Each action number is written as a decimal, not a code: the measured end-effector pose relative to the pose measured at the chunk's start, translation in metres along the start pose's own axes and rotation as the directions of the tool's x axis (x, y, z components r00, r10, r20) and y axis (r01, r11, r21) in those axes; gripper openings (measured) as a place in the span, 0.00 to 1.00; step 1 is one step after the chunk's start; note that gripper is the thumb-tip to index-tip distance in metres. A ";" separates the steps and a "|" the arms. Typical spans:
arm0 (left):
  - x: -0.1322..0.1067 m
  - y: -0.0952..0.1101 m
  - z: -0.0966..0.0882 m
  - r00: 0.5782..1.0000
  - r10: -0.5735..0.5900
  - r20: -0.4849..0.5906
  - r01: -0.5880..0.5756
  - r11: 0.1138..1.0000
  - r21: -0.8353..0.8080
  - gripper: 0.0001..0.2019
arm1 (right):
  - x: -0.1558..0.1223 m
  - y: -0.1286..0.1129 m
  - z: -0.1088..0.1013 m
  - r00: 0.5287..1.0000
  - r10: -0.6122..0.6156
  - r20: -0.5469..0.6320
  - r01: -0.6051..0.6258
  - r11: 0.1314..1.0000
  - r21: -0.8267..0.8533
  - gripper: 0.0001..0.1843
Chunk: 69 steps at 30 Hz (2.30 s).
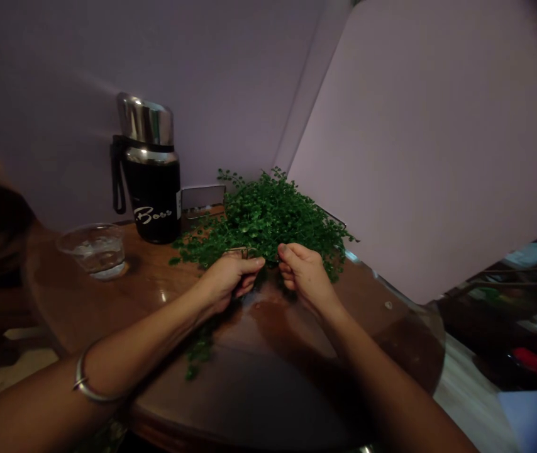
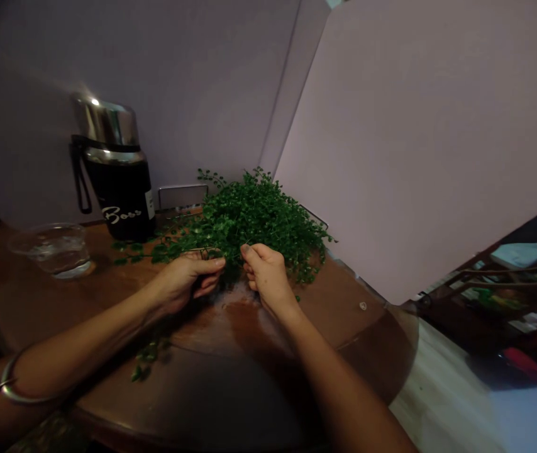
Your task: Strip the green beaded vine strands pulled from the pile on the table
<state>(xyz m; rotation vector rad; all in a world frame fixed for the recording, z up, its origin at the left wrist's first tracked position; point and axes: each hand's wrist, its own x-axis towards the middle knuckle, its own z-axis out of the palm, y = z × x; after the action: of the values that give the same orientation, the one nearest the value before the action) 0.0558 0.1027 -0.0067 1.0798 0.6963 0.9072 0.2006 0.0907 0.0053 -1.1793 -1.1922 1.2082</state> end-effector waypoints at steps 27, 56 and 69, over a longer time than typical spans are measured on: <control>-0.003 0.001 -0.004 0.990 -0.086 0.112 0.087 0.996 -0.007 0.08 | 0.005 0.003 -0.017 0.969 0.081 0.232 -0.093 0.995 0.041 0.17; 0.004 0.003 -0.013 0.932 0.157 -0.327 -0.189 0.980 -0.067 0.08 | -0.003 0.005 -0.006 0.952 0.063 0.299 0.038 0.946 -0.322 0.11; 0.002 0.005 -0.015 0.999 -0.034 0.035 0.037 0.994 -0.105 0.08 | 0.000 0.004 -0.009 0.954 0.109 0.278 -0.138 0.987 0.086 0.07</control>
<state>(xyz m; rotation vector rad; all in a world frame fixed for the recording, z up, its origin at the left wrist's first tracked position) 0.0426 0.1124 -0.0068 0.9835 0.6311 0.8838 0.2095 0.0911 0.0009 -1.0451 -1.2536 1.5484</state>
